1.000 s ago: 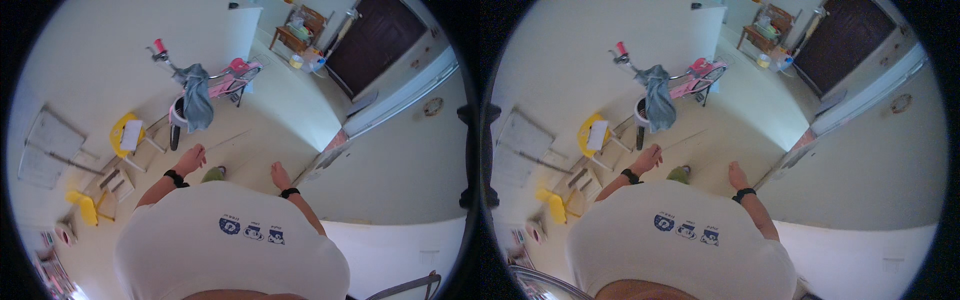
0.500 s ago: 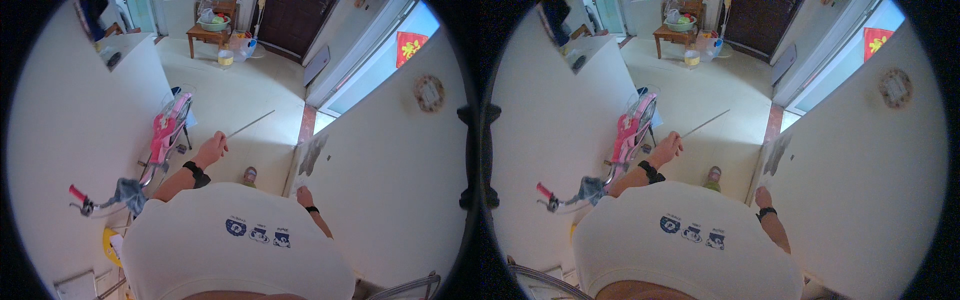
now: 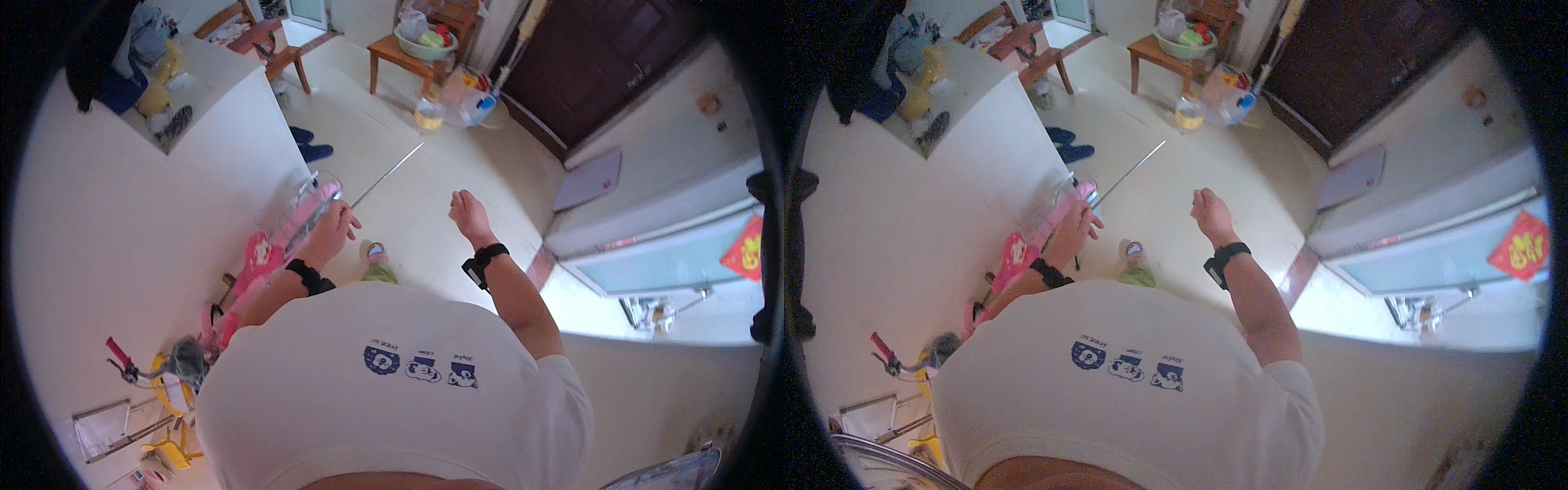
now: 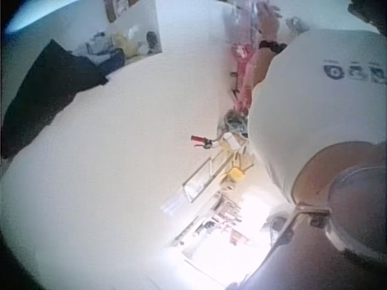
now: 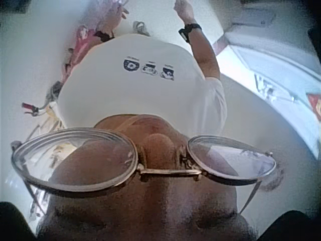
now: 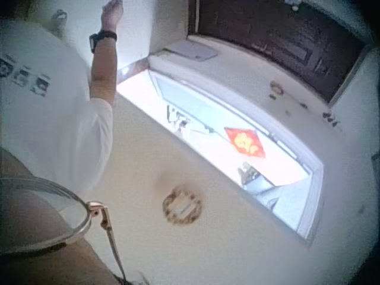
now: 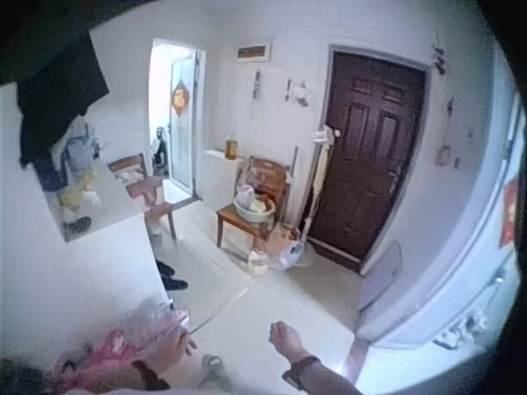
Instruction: The person moves around a home, picks up a yellow cup and a toothbrush, then walks to the bathroom to rinse the cup with water and apply liquid soap. They return to the living area and wipe a kitchen countertop with a paper towel.
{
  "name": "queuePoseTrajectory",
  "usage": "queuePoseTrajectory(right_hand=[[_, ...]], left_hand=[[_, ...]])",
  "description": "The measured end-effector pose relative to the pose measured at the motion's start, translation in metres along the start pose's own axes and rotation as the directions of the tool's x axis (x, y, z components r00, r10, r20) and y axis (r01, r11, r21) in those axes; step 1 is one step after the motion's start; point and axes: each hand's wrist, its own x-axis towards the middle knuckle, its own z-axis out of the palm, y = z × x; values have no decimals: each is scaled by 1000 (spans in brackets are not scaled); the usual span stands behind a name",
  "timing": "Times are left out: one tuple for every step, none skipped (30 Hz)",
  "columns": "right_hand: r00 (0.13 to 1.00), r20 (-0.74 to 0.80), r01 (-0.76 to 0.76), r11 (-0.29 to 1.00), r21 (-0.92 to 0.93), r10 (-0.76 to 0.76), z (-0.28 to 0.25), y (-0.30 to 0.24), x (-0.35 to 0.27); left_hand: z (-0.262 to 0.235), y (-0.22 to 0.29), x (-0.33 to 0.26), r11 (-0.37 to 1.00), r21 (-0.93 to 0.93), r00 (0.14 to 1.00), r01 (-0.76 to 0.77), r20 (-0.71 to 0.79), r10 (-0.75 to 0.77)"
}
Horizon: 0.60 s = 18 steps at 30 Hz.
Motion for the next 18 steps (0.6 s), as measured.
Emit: queuePoseTrajectory(right_hand=[[999,45,-16,1000,22,15,6,-10,37],[995,82,44,996,81,-51,13,-20,70],[991,112,57,992,115,-70,16,-30,105],[986,143,62,980,188,-90,18,-42,134],[984,177,-20,977,210,-18,22,-53,157],[970,231,17,970,241,-75,20,-61,181],[957,262,49,961,273,-123,14,-69,196],[947,289,53,955,291,-140,7,-77,224],[933,307,77,940,332,-185,3,-87,251],[936,279,121,939,323,-217,-4,-94,275],[952,248,98,946,309,-179,-7,-101,300],[963,210,99,943,318,-171,-9,-104,324],[968,168,118,930,348,-186,-10,-106,348],[978,139,100,939,330,-153,-10,-106,368],[967,146,150,932,330,-208,-11,-103,401],[958,158,175,926,334,-238,-10,-100,427],[947,179,189,911,367,-268,-7,-96,451],[943,223,147,912,382,-245,-2,-93,480]], left_hand=[[-4,-5,24,999,-29,1000,-29,-9,29],[-9,-10,48,999,-17,999,-46,0,46],[-12,-13,72,999,-39,1000,9,18,-8],[-12,-12,108,996,-81,999,-29,20,31],[-12,-10,148,993,-117,999,16,31,-13],[-13,-9,178,993,-96,997,-73,28,75],[-9,-5,198,992,-94,995,-82,42,86],[-8,1,234,993,-80,995,-81,57,86],[-9,7,266,988,-80,989,-130,65,135],[-8,13,297,991,-70,989,-116,85,121],[-8,18,324,994,-48,989,-96,106,101],[-7,20,349,994,-44,986,-102,125,106],[-8,20,373,990,-55,981,-128,141,134],[-7,21,393,992,-38,981,-117,152,121],[-9,19,424,992,-16,980,-128,155,129],[-10,14,447,990,-5,978,-142,155,141],[-11,8,467,991,8,979,-136,156,133],[-15,2,489,981,-30,969,-194,148,196]])
